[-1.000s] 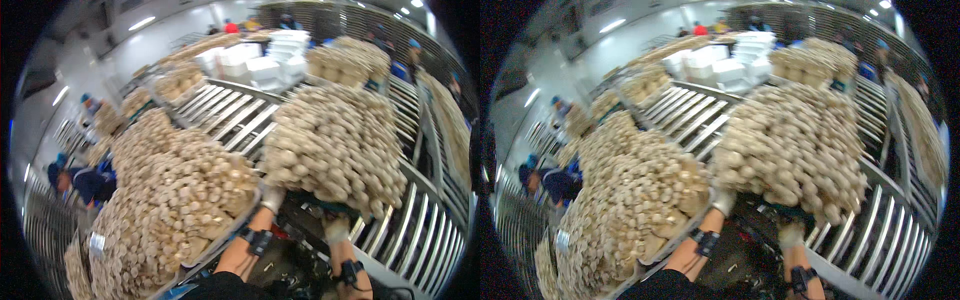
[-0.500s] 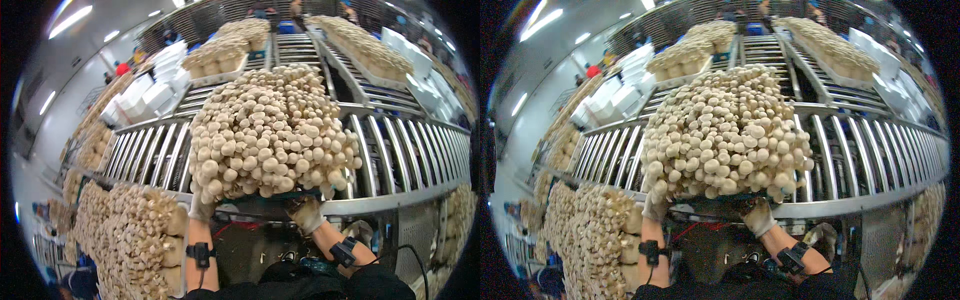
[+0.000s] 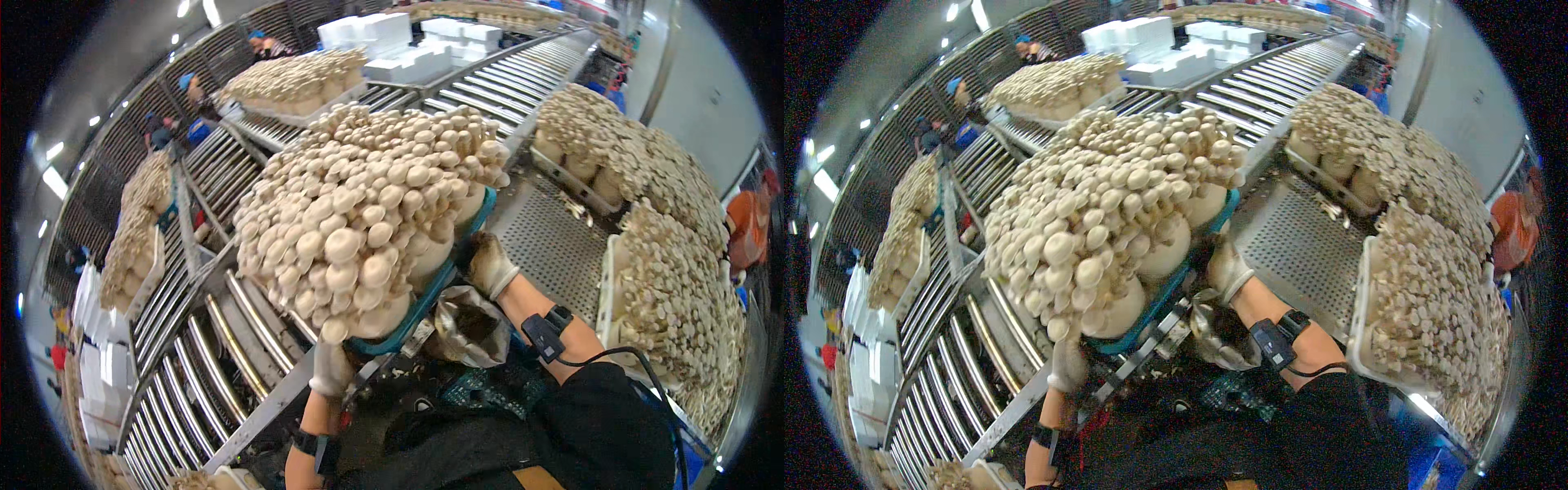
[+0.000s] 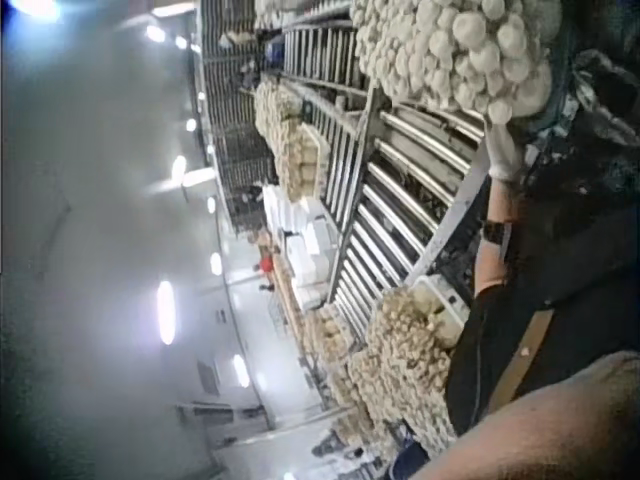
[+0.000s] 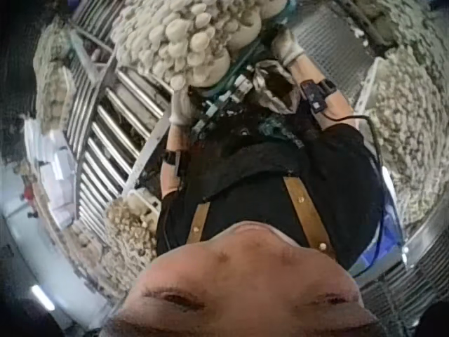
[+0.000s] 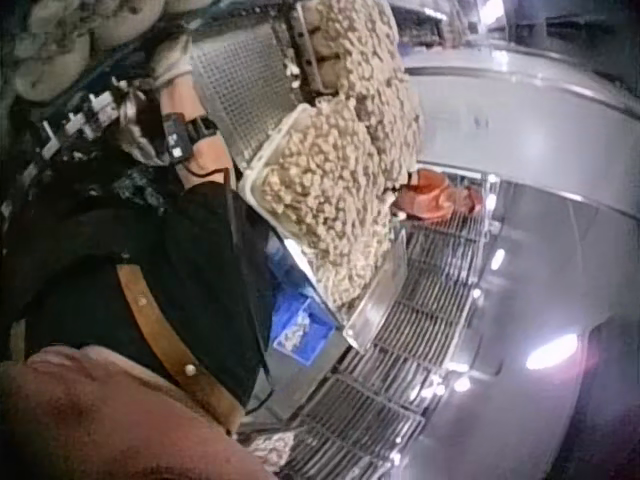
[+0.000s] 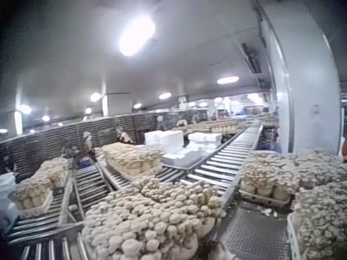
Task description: Trimming mushroom roots with a cleaver and sorting them into trays on a factory conveyor.
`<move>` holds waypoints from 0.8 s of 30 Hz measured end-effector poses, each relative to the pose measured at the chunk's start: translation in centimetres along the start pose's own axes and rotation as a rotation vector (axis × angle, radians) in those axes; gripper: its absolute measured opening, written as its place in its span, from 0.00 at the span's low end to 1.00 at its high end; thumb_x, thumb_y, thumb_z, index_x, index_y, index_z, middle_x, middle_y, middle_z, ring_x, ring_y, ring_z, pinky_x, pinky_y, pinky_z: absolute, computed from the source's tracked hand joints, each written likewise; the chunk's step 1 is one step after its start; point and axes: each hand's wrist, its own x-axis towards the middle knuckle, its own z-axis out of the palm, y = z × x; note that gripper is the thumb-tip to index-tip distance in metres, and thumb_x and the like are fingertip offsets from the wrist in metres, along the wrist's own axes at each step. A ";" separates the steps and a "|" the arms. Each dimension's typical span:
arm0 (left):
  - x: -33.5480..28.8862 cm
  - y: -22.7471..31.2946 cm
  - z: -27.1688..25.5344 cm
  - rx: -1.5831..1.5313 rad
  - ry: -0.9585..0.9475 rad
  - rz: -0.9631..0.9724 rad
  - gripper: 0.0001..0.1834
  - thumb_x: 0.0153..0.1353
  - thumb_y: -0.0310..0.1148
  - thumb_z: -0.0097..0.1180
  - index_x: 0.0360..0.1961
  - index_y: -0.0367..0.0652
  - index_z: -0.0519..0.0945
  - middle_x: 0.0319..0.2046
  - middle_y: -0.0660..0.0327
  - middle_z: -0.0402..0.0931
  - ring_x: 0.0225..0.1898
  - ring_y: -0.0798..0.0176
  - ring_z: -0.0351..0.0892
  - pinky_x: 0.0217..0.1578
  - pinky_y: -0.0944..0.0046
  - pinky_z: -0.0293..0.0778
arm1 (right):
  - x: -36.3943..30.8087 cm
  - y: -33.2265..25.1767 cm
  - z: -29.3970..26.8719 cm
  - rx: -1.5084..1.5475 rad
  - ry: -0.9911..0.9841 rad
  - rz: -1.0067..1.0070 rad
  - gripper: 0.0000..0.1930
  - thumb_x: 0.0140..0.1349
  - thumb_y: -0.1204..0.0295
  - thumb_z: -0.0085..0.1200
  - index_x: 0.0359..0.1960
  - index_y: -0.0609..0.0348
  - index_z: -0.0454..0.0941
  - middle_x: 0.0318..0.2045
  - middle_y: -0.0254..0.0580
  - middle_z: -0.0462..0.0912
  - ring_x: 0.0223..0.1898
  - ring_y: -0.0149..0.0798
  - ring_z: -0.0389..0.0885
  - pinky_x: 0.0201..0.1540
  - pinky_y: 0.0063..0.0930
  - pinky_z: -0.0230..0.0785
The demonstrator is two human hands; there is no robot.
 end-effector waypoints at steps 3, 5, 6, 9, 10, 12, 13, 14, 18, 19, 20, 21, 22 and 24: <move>4.1 -5.5 2.3 0.194 -0.169 0.179 0.24 0.66 0.32 0.46 0.61 0.44 0.58 0.54 0.61 0.67 0.53 0.59 0.69 0.51 0.59 0.71 | -5.9 -4.7 -0.1 0.089 0.123 -0.096 0.21 0.66 0.57 0.38 0.49 0.61 0.68 0.48 0.46 0.73 0.47 0.43 0.70 0.53 0.36 0.63; 5.9 -9.2 8.9 -0.222 -0.003 -0.144 0.19 0.64 0.35 0.49 0.54 0.40 0.67 0.50 0.58 0.70 0.51 0.60 0.71 0.51 0.61 0.70 | -7.7 -6.9 -5.8 0.130 0.114 -0.295 0.21 0.67 0.56 0.38 0.49 0.62 0.69 0.48 0.46 0.73 0.47 0.43 0.71 0.53 0.37 0.64; 7.3 -12.2 9.4 -0.111 0.010 -0.063 0.22 0.64 0.35 0.49 0.57 0.43 0.63 0.53 0.58 0.67 0.52 0.58 0.70 0.53 0.58 0.70 | -6.4 -7.2 -10.1 0.179 0.083 -0.334 0.21 0.68 0.57 0.37 0.49 0.62 0.69 0.49 0.47 0.73 0.47 0.43 0.71 0.53 0.36 0.65; 8.8 -16.5 14.7 -0.135 -0.082 0.000 0.25 0.65 0.29 0.46 0.62 0.48 0.56 0.55 0.57 0.65 0.54 0.55 0.69 0.53 0.56 0.70 | -9.3 -4.7 -17.6 -0.026 0.016 -0.487 0.20 0.69 0.59 0.33 0.52 0.61 0.68 0.50 0.44 0.74 0.50 0.42 0.72 0.55 0.34 0.64; 7.7 -17.3 16.1 -0.053 -0.058 -0.013 0.26 0.66 0.35 0.47 0.61 0.43 0.55 0.54 0.58 0.63 0.52 0.62 0.68 0.50 0.59 0.70 | -12.2 -3.9 -16.8 0.348 0.182 -0.259 0.21 0.70 0.57 0.32 0.54 0.58 0.66 0.52 0.43 0.72 0.52 0.41 0.70 0.56 0.35 0.62; 7.3 -20.9 17.0 -0.096 -0.027 -0.055 0.24 0.65 0.38 0.48 0.58 0.44 0.58 0.49 0.59 0.66 0.49 0.62 0.70 0.46 0.59 0.73 | -18.5 -0.5 -18.0 0.145 0.123 -0.128 0.22 0.69 0.57 0.36 0.58 0.57 0.61 0.52 0.44 0.70 0.52 0.42 0.69 0.54 0.38 0.63; 7.5 -23.1 13.8 -0.136 0.040 -0.111 0.23 0.66 0.42 0.46 0.57 0.45 0.59 0.47 0.59 0.67 0.48 0.62 0.70 0.45 0.59 0.73 | -23.1 -0.1 -14.7 0.055 0.230 -0.063 0.22 0.68 0.61 0.42 0.58 0.61 0.62 0.51 0.46 0.70 0.51 0.42 0.69 0.52 0.36 0.64; 9.0 -24.8 8.5 -0.724 -0.709 -0.151 0.24 0.66 0.51 0.38 0.56 0.47 0.62 0.44 0.60 0.69 0.45 0.60 0.72 0.44 0.60 0.74 | -25.4 1.5 -16.4 -0.511 -0.233 -0.420 0.22 0.65 0.65 0.47 0.57 0.63 0.64 0.49 0.46 0.70 0.50 0.39 0.70 0.51 0.31 0.64; 4.4 -26.6 17.4 -0.089 -0.046 -0.251 0.24 0.65 0.50 0.35 0.57 0.49 0.65 0.51 0.61 0.70 0.50 0.58 0.72 0.49 0.57 0.71 | -36.2 2.2 -26.8 -0.361 -0.029 0.485 0.20 0.63 0.70 0.50 0.55 0.60 0.63 0.45 0.40 0.70 0.42 0.26 0.72 0.41 0.20 0.70; 4.0 -28.2 17.2 -0.007 -0.053 -0.220 0.24 0.65 0.50 0.36 0.57 0.49 0.64 0.51 0.61 0.70 0.51 0.58 0.71 0.49 0.56 0.71 | -38.0 2.9 -28.8 -0.362 -0.046 0.497 0.20 0.63 0.70 0.50 0.55 0.60 0.63 0.45 0.40 0.70 0.42 0.26 0.72 0.41 0.20 0.70; 3.5 -29.8 18.1 0.114 0.005 -0.321 0.24 0.66 0.48 0.37 0.59 0.50 0.63 0.53 0.60 0.67 0.53 0.58 0.69 0.52 0.56 0.68 | -40.1 4.0 -31.3 -0.173 0.012 0.426 0.24 0.62 0.67 0.52 0.57 0.62 0.61 0.41 0.38 0.71 0.36 0.24 0.69 0.34 0.16 0.66; 2.8 -30.8 19.9 0.119 0.006 -0.319 0.24 0.66 0.48 0.37 0.59 0.50 0.63 0.53 0.60 0.67 0.53 0.58 0.69 0.52 0.56 0.68 | -41.6 4.6 -33.5 0.022 0.063 0.353 0.28 0.61 0.64 0.55 0.59 0.64 0.59 0.38 0.36 0.72 0.29 0.22 0.66 0.27 0.13 0.61; 1.8 -31.9 22.2 0.113 0.017 -0.179 0.24 0.66 0.47 0.37 0.59 0.50 0.62 0.55 0.60 0.66 0.55 0.58 0.67 0.53 0.57 0.66 | -42.7 3.9 -35.8 0.021 0.052 0.356 0.28 0.61 0.64 0.55 0.59 0.64 0.59 0.38 0.36 0.72 0.29 0.22 0.66 0.27 0.13 0.61; 1.1 -34.8 22.7 0.193 -0.012 0.004 0.23 0.67 0.45 0.37 0.61 0.50 0.60 0.58 0.61 0.62 0.58 0.59 0.63 0.57 0.58 0.61 | -45.5 3.1 -38.7 -0.112 0.065 0.453 0.27 0.60 0.66 0.56 0.57 0.64 0.61 0.39 0.36 0.72 0.33 0.23 0.69 0.31 0.13 0.63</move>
